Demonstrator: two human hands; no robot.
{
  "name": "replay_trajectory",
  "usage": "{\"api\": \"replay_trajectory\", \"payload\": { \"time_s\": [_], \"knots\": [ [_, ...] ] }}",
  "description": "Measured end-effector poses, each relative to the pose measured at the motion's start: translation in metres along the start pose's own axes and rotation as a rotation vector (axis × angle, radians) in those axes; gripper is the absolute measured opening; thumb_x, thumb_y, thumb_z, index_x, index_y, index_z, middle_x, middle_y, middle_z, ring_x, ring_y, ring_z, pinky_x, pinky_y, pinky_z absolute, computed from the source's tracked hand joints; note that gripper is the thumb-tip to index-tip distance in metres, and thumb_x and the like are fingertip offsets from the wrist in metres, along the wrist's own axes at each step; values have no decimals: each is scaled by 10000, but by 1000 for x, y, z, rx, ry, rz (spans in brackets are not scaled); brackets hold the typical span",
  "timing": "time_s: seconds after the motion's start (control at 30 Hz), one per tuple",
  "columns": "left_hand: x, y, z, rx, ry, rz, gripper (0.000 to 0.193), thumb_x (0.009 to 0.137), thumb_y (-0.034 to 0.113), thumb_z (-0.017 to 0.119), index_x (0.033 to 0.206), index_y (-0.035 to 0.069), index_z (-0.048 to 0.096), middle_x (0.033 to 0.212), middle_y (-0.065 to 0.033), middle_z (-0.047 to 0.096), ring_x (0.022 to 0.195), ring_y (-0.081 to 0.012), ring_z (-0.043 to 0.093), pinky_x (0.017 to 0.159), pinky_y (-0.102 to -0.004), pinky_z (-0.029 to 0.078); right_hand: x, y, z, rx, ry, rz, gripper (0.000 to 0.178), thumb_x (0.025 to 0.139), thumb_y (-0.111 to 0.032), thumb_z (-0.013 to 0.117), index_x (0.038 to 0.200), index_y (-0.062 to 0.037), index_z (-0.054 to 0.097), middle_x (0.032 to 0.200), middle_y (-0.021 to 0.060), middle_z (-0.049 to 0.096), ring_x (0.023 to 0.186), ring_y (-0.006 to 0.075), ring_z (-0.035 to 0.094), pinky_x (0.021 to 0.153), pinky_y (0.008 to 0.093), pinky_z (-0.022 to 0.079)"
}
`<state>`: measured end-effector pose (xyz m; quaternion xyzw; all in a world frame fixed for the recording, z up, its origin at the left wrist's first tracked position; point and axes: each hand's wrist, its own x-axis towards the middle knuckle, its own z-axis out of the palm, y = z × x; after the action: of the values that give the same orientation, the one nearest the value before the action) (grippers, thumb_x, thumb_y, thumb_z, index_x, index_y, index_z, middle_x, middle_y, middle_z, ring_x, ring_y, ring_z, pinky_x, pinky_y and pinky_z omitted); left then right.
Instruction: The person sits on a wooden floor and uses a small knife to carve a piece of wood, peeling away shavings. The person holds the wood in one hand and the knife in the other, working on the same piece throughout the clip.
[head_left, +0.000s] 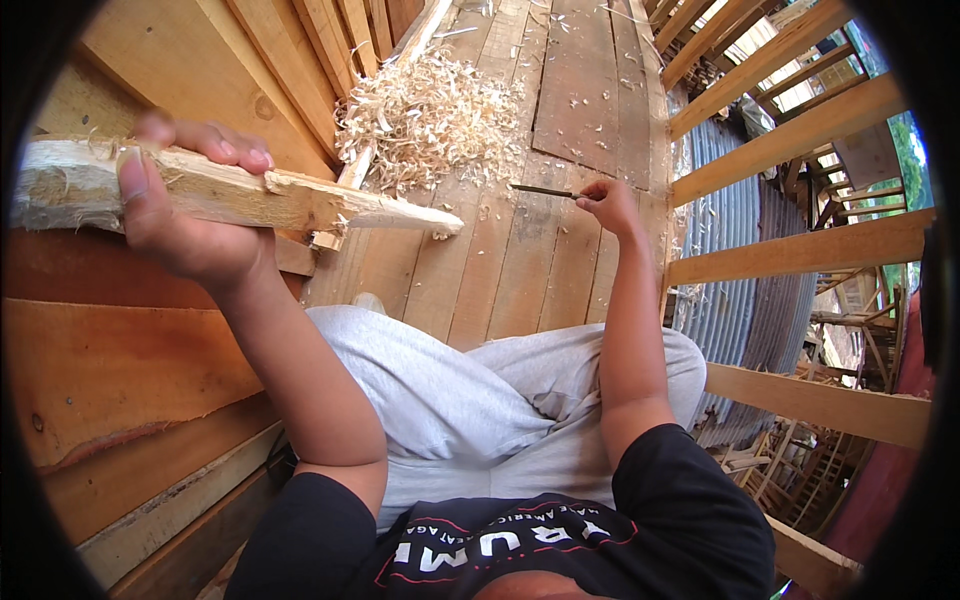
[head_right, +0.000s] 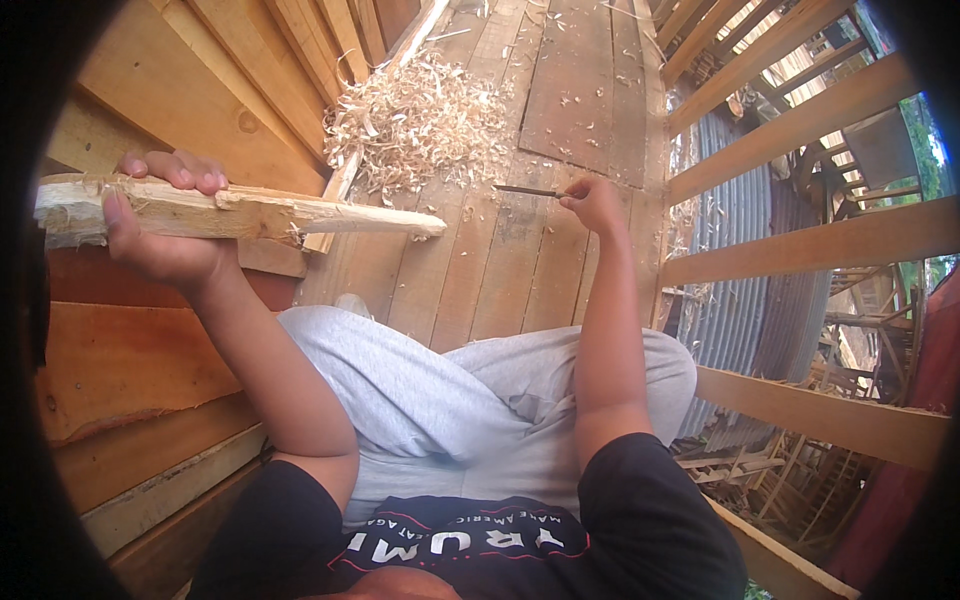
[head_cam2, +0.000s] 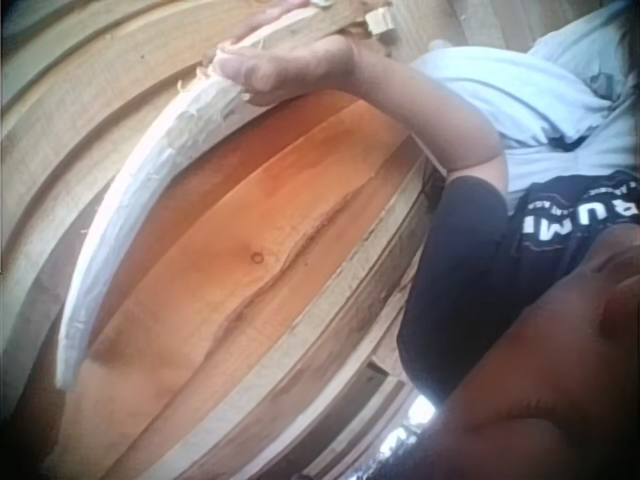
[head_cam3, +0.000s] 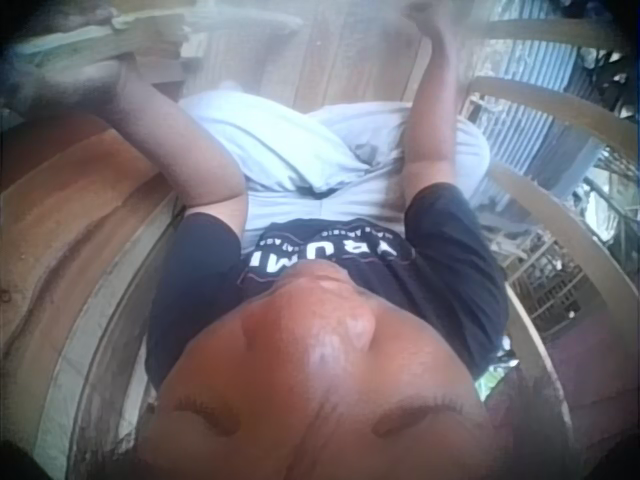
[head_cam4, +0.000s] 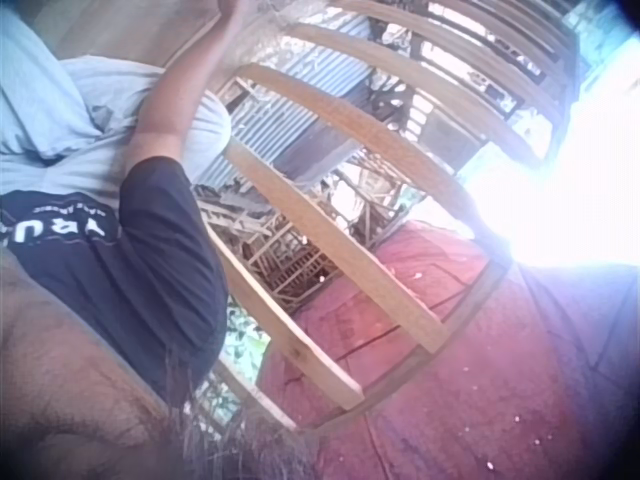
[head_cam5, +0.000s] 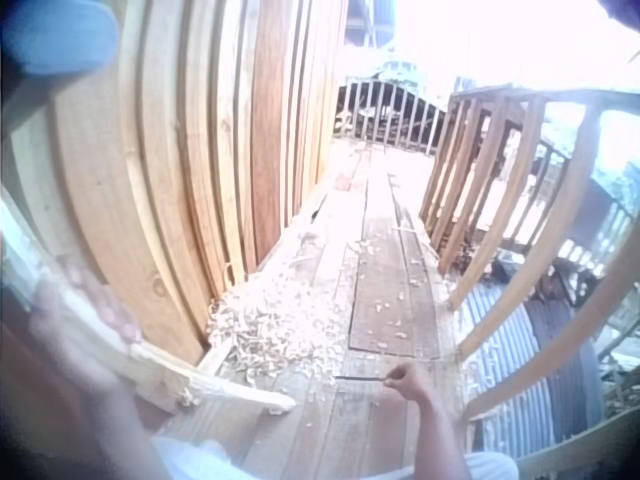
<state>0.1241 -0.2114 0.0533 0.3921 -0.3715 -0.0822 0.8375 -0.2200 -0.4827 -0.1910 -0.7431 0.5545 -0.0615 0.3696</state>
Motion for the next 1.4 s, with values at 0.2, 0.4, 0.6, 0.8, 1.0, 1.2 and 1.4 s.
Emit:
{"api": "replay_trajectory", "payload": {
  "time_s": [0.2,0.4,0.6,0.8,1.0,1.2,1.4],
  "knots": [
    [1,0,-3,-10,17,-12,438,839,500,515,945,82,438,613,-71,488,514,-198,477,531,-328,436,-11,-20,8,-134,-501,-64,296,695,-152,824,971,-80,745,933,79,727,877,179,666,797,332,507],
    [2,9,-5,-13,-1,-9,440,842,504,495,951,80,446,632,-81,501,515,-203,473,529,-335,436,-2,-26,35,82,-42,-52,300,709,-161,816,971,-41,734,941,101,725,892,199,671,804,330,509],
    [3,31,-16,-58,-77,50,428,853,489,459,962,75,452,667,-102,520,535,-221,480,531,-351,440,-10,-25,0,-51,-251,-122,250,674,-116,831,900,-48,749,861,94,724,829,197,663,763,334,507],
    [2,26,-11,-74,-71,37,426,861,487,451,971,76,454,673,-98,519,539,-218,478,538,-352,437,-2,-3,8,-24,125,-27,239,701,-112,829,911,-44,738,806,41,713,740,118,628,674,291,489],
    [3,29,-15,-78,-96,25,428,858,487,455,971,75,455,677,-92,515,538,-210,476,538,-348,430,-9,-24,-2,-101,-284,-84,263,689,-165,825,922,-71,746,887,97,724,860,213,668,778,346,502],
    [4,30,-16,-53,-66,13,435,853,491,456,968,72,452,676,-93,513,540,-210,479,542,-346,428,-3,-22,7,-122,-18,-33,244,695,-126,821,918,-62,746,885,84,723,831,188,657,754,326,503],
    [4,33,-18,-43,-55,7,442,852,495,450,968,69,451,671,-94,506,538,-211,477,547,-351,428,-12,-11,-18,-94,-204,-95,266,692,-138,820,932,-49,749,942,121,727,877,233,677,786,347,514]
  ]
}}
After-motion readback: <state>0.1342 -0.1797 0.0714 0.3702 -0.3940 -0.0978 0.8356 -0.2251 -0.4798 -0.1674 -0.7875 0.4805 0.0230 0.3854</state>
